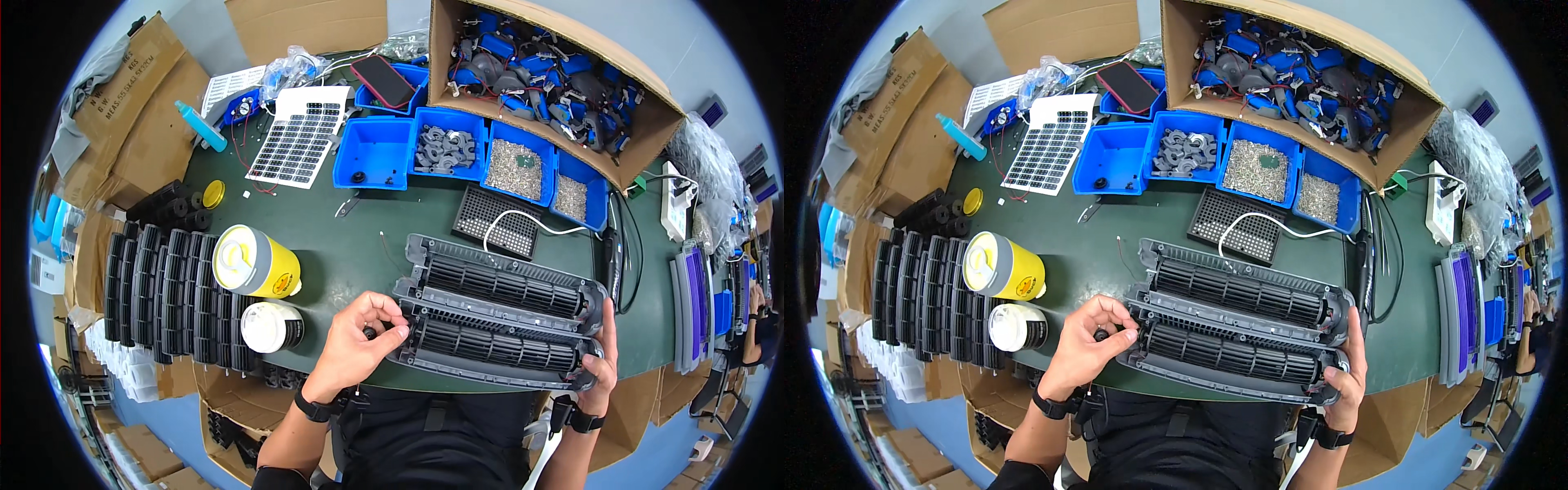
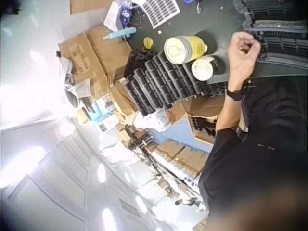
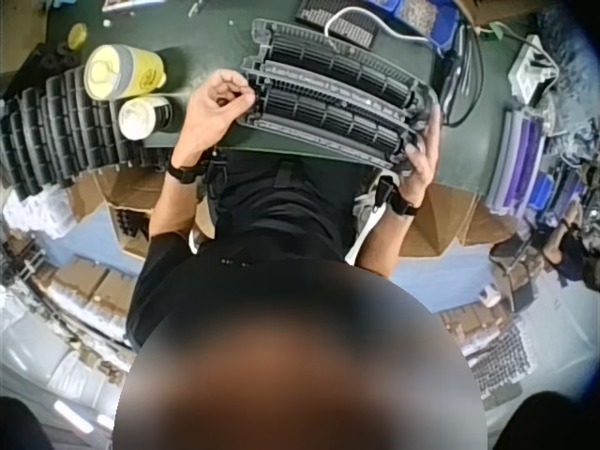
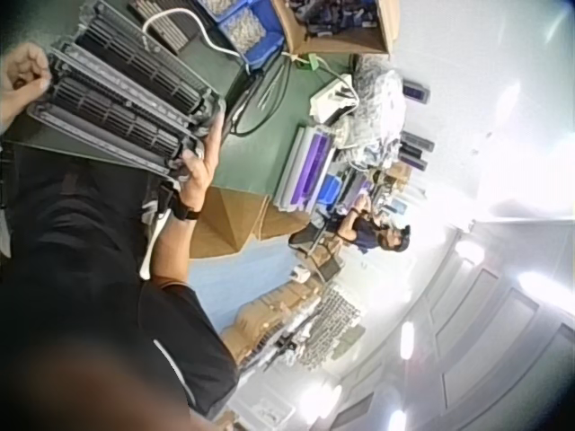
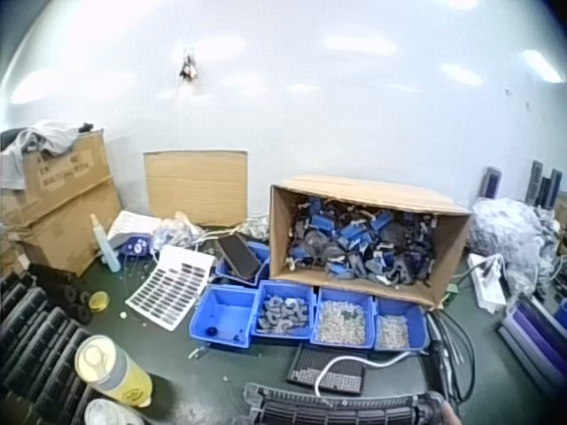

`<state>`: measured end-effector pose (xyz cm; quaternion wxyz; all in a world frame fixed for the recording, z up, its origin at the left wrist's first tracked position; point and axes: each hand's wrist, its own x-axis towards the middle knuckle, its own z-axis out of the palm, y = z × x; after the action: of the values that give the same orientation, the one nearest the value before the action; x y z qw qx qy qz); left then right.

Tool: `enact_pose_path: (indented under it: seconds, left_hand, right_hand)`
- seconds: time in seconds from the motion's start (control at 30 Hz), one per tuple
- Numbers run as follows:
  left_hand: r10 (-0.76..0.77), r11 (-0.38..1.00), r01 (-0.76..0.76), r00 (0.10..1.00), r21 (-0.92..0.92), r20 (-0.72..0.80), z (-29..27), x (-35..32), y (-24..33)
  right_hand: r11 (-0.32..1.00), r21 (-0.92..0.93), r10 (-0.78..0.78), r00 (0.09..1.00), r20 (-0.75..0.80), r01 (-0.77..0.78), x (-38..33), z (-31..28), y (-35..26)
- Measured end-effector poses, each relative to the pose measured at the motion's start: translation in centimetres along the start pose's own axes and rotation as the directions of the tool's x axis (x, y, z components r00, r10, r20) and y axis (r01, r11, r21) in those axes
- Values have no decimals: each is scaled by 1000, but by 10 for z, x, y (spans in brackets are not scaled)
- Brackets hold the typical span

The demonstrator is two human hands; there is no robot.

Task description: The person assembles a grey plastic housing by inserting a black grille component and securing it with a hot glue gun. They then connect a blue electrical component with wires to the assembly and place the finished unit on the table.

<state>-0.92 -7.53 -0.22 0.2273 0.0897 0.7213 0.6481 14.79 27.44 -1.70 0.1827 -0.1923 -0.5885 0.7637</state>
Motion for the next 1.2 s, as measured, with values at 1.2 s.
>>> enact_pose_path:
  seconds: [1.2]
  left_hand:
    - [7,1000,-7,997,1,72,-2,1,-2]
  right_hand:
    - [999,51,-3,1000,23,2,0,-1,0]
